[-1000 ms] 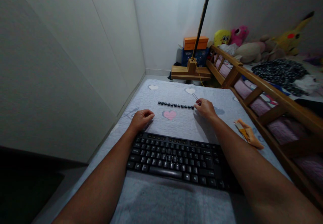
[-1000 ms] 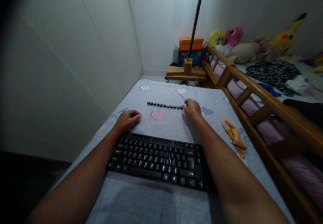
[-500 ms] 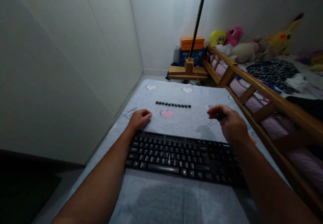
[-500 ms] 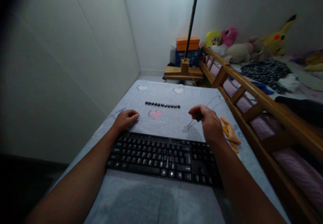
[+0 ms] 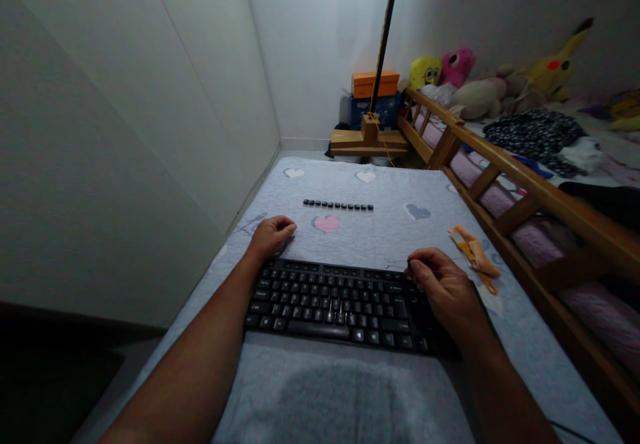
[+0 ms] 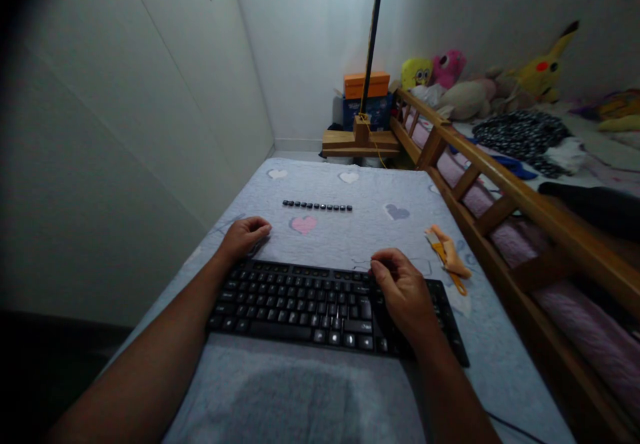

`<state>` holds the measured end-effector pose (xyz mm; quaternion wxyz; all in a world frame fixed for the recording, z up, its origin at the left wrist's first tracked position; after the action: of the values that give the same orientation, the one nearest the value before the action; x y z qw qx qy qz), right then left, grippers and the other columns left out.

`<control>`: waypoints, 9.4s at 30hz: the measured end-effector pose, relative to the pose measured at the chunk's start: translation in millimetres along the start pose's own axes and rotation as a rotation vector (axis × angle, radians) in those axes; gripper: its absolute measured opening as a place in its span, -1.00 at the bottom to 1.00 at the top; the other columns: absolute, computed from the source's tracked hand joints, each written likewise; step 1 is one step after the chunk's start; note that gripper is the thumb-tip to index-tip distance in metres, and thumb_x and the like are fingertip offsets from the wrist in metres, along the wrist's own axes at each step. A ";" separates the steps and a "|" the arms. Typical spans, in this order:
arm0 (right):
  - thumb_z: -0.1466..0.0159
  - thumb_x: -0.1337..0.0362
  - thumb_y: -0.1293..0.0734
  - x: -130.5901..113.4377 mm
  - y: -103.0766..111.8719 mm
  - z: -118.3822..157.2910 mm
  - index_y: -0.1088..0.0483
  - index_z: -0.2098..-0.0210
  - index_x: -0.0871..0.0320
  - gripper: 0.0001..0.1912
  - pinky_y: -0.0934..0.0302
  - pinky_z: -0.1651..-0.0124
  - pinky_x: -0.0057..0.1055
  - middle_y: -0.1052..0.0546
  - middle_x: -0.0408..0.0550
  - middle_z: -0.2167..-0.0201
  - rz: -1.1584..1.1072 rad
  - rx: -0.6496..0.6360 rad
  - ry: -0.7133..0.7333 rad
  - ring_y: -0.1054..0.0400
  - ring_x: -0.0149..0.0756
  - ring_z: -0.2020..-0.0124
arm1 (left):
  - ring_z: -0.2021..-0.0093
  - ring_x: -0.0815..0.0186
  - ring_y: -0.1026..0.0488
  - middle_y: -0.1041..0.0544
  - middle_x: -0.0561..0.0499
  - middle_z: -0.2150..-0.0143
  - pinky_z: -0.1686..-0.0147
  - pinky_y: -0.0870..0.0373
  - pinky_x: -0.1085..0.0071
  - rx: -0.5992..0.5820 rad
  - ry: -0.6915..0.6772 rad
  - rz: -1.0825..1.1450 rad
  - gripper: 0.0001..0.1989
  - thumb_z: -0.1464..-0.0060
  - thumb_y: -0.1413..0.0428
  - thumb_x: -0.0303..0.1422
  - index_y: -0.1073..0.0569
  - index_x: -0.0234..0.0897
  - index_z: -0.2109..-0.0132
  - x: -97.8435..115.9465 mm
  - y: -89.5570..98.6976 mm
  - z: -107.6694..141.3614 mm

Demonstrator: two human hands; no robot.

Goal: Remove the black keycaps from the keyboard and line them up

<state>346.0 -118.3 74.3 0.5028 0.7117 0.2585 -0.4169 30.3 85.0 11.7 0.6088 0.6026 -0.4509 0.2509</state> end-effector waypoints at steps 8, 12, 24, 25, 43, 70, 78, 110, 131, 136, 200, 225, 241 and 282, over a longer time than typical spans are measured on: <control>-0.24 0.20 -0.28 -8.6 -0.4 6.7 -0.42 0.22 0.07 -0.85 -0.28 0.17 -0.34 -0.54 -0.09 0.29 0.151 0.000 0.153 -0.44 -0.24 0.26 | 0.49 0.36 -0.36 -0.49 0.02 0.49 0.44 -0.29 0.44 -0.013 0.011 0.011 -0.72 0.11 -0.14 -0.16 -0.49 -0.33 0.41 2.5 -2.2 -0.3; -0.25 0.25 -0.24 -14.3 -2.9 8.9 -0.42 0.28 0.07 -0.87 -0.27 0.12 -0.31 -0.53 -0.09 0.32 0.176 -0.026 0.236 -0.43 -0.23 0.24 | 0.50 0.36 -0.35 -0.48 0.04 0.51 0.44 -0.28 0.45 -0.021 0.007 -0.007 -0.73 0.11 -0.14 -0.17 -0.49 -0.32 0.42 3.1 -2.1 -0.4; -0.24 0.23 -0.23 -13.1 -6.6 11.6 -0.40 0.28 0.10 -0.86 -0.27 0.27 -0.36 -0.52 -0.12 0.40 0.226 -0.022 0.207 -0.41 -0.27 0.39 | 0.50 0.36 -0.35 -0.47 0.05 0.51 0.44 -0.27 0.43 -0.017 0.017 -0.007 -0.74 0.11 -0.14 -0.18 -0.49 -0.32 0.43 4.4 -1.9 0.5; -0.23 0.22 -0.23 -13.1 -7.9 12.1 -0.40 0.28 0.10 -0.85 -0.27 0.29 -0.37 -0.52 -0.12 0.41 0.235 -0.029 0.202 -0.40 -0.28 0.41 | 0.49 0.36 -0.35 -0.48 0.05 0.51 0.43 -0.27 0.43 -0.017 0.016 -0.006 -0.75 0.11 -0.14 -0.18 -0.49 -0.32 0.43 4.3 -1.9 0.5; -0.22 0.32 -0.24 -25.9 -22.2 18.1 -0.40 0.34 0.14 -0.90 -0.26 0.31 -0.43 -0.52 -0.13 0.45 0.335 -0.060 0.351 -0.41 -0.33 0.44 | 0.47 0.36 -0.36 -0.48 0.03 0.50 0.45 -0.28 0.45 -0.032 0.015 -0.020 -0.74 0.08 -0.12 -0.18 -0.49 -0.33 0.40 3.1 -3.6 0.4; -0.21 0.27 -0.21 -9.1 -11.5 13.5 -0.41 0.35 0.14 -0.85 -0.12 0.48 -0.43 -0.43 -0.20 0.61 0.328 -0.027 0.188 -0.24 -0.39 0.65 | 0.47 0.34 -0.38 -0.50 0.02 0.48 0.42 -0.29 0.43 -0.034 0.001 -0.046 -0.73 0.08 -0.12 -0.17 -0.50 -0.32 0.40 2.4 -3.9 -0.4; -0.23 0.27 -0.20 -11.3 -16.2 12.6 -0.40 0.32 0.14 -0.85 -0.16 0.42 -0.40 -0.48 -0.16 0.53 0.338 -0.047 0.207 -0.30 -0.35 0.58 | 0.47 0.34 -0.38 -0.50 0.02 0.48 0.42 -0.29 0.42 -0.028 0.013 -0.051 -0.73 0.08 -0.12 -0.17 -0.50 -0.32 0.39 0.8 -3.5 -0.4; -0.20 0.31 -0.28 -10.1 -27.9 11.5 -0.39 0.35 0.14 -0.94 -0.27 0.14 -0.26 -0.53 -0.02 0.36 0.372 -0.112 0.275 -0.41 -0.20 0.26 | 0.49 0.37 -0.37 -0.51 0.02 0.49 0.47 -0.29 0.47 -0.011 0.026 -0.085 -0.74 0.07 -0.13 -0.21 -0.52 -0.35 0.37 -3.3 -0.9 0.8; -0.21 0.32 -0.26 -10.2 -25.6 6.3 -0.38 0.40 0.14 -0.92 -0.25 0.18 -0.34 -0.53 -0.07 0.37 0.356 -0.101 0.232 -0.41 -0.29 0.36 | 0.51 0.39 -0.34 -0.47 0.04 0.51 0.46 -0.26 0.45 -0.011 0.031 -0.035 -0.76 0.11 -0.14 -0.21 -0.49 -0.34 0.41 2.7 -2.8 1.5; -0.20 0.31 -0.27 -6.5 -23.9 6.0 -0.39 0.37 0.14 -0.93 -0.24 0.20 -0.36 -0.52 -0.08 0.39 0.336 -0.093 0.214 -0.41 -0.28 0.35 | 0.49 0.38 -0.35 -0.49 0.03 0.50 0.44 -0.28 0.45 -0.020 0.031 -0.049 -0.76 0.11 -0.14 -0.21 -0.49 -0.32 0.41 4.5 -2.9 2.3; -0.20 0.28 -0.27 -2.9 -25.2 -4.8 -0.39 0.40 0.13 -0.91 -0.22 0.27 -0.39 -0.52 -0.08 0.42 0.331 -0.183 0.163 -0.40 -0.31 0.43 | 0.50 0.38 -0.35 -0.47 0.05 0.51 0.46 -0.27 0.46 -0.028 0.033 -0.032 -0.72 0.11 -0.16 -0.16 -0.49 -0.33 0.40 -3.4 -3.7 -1.2; -0.15 0.29 -0.30 -4.9 -29.5 -26.0 -0.39 0.37 0.13 -0.94 -0.18 0.36 -0.43 -0.49 -0.15 0.51 0.326 -0.347 0.124 -0.38 -0.32 0.45 | 0.37 0.29 -0.43 -0.56 -0.04 0.33 0.33 -0.34 0.36 -0.168 0.002 -0.140 -0.67 0.13 -0.20 -0.14 -0.55 -0.30 0.29 30.1 12.2 1.9; -0.20 0.27 -0.29 -13.5 -24.6 -14.3 -0.40 0.35 0.12 -0.93 -0.24 0.26 -0.37 -0.53 -0.12 0.43 0.191 -0.274 0.138 -0.42 -0.29 0.38 | 0.04 0.14 -0.35 -0.50 -0.08 0.07 0.00 -0.31 0.17 -0.373 -0.525 -0.394 -0.69 -0.05 -0.18 -0.34 -0.46 -0.22 0.02 172.2 -107.9 98.6; -0.24 0.37 -0.30 -43.2 -37.0 8.4 -0.43 0.18 0.11 -0.84 -0.26 0.12 -0.33 -0.39 -0.05 0.27 0.129 -0.135 0.429 -0.33 -0.26 0.19 | 0.13 0.25 -0.42 -0.54 -0.01 0.21 0.07 -0.36 0.26 -0.213 -0.492 -0.176 -0.86 -0.15 -0.12 -0.41 -0.51 -0.20 0.14 174.7 -101.6 99.6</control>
<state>291.6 -110.5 91.5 0.5083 0.7640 0.3407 -0.2047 173.6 -67.2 95.7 0.5603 0.6150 -0.5549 -0.0054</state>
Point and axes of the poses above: each hand's wrist, its own z-axis away from the middle knuckle, its own y-axis out of the back of the hand, x = y × z, the point moved 9 cm from there along -z, towards the middle knuckle
